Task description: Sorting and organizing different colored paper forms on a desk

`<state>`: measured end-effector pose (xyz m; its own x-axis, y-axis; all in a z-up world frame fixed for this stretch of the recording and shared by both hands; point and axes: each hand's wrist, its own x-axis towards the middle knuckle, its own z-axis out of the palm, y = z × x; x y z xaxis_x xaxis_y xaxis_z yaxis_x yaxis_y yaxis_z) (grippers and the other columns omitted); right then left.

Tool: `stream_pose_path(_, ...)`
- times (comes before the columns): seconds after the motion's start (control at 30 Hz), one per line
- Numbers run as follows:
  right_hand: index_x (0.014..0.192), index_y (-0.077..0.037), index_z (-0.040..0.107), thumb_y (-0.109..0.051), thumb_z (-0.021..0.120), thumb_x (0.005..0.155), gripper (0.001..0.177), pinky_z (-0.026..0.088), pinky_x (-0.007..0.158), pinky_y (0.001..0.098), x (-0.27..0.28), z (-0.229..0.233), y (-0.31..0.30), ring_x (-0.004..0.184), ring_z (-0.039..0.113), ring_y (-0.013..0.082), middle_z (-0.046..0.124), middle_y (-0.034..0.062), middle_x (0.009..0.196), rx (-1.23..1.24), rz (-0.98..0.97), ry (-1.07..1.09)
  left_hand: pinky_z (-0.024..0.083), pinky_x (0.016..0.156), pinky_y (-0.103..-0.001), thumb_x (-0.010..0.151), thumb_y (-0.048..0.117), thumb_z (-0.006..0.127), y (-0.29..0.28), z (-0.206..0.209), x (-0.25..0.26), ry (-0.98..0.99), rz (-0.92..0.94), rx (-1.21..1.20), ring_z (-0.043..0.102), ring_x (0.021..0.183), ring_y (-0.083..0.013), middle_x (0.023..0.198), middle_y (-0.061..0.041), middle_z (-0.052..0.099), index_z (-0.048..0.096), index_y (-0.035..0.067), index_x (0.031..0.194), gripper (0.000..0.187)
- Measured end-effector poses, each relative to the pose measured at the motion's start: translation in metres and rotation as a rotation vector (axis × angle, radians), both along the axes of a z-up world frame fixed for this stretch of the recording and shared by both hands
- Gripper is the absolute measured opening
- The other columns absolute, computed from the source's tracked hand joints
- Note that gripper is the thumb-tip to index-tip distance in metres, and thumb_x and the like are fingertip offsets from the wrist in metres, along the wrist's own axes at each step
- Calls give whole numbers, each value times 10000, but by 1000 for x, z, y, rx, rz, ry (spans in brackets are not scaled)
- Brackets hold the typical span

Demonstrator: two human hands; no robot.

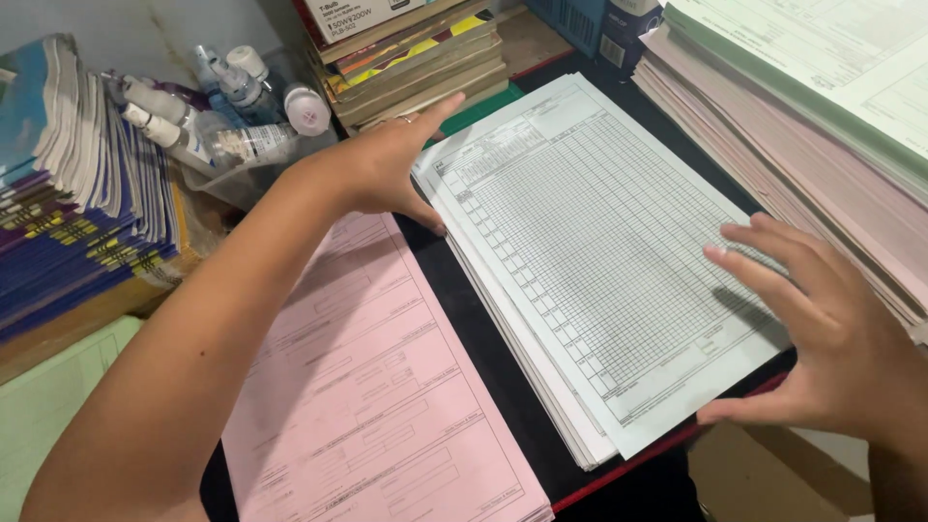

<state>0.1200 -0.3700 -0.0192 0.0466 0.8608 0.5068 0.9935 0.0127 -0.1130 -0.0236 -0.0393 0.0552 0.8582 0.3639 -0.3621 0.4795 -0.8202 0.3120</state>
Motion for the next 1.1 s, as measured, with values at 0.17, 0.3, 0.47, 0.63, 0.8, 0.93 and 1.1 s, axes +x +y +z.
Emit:
stream_pose_path(0.17,1400,-148,252,-637,832,152,1461,288,966,594,9,-10,2,1349,247,417,320,162,1426,-217,-87,161,165,1060,-404,528,291,881,4,-10,0,49,-31,-54,54,1399,-263,1454,-229,128,-116,335,1407,1330)
stream_pose_path(0.3,1375,-133,324,-631,816,172,1393,348,955,574,5,-10,5,1329,320,408,358,156,1419,-184,-115,120,197,1046,-376,521,254,886,16,-24,1,-10,-74,-63,166,1357,-293,1440,-205,201,-66,288,1418,1309)
stream_pose_path(0.47,1342,-158,401,-699,755,251,1269,375,956,487,3,-1,4,1261,422,311,428,132,1378,-162,-126,19,291,989,-365,561,231,865,5,-10,1,4,-54,-13,281,1303,-301,1430,-171,255,-52,262,1430,1263)
stream_pose_path(0.63,1309,-134,427,-666,791,227,1260,343,995,508,11,-1,4,1249,400,354,400,176,1372,-148,-91,64,289,995,-375,548,204,871,7,-10,5,15,-42,-9,286,1304,-289,1429,-155,268,-50,276,1428,1276)
stream_pose_path(0.8,1318,-163,407,-583,855,191,1283,291,1020,524,12,-3,2,1333,301,370,334,157,1425,-213,-111,163,316,965,-369,524,268,873,5,-8,3,16,-41,29,344,1255,-285,1376,-137,346,-21,281,1435,1277)
stream_pose_path(0.93,1300,-167,430,-557,845,266,1181,361,957,470,8,-2,3,1260,384,311,343,169,1418,-228,-100,185,405,828,-405,570,319,852,-9,6,-1,72,1,143,411,1170,-282,1341,-119,390,-23,263,1447,1240)
stream_pose_path(1.1,1283,-144,445,-587,829,284,1158,384,943,480,7,-1,5,1232,418,324,380,194,1383,-195,-69,140,408,771,-382,562,348,851,-5,1,1,71,-3,175,468,1060,-277,1187,-126,471,-9,246,1457,1246)
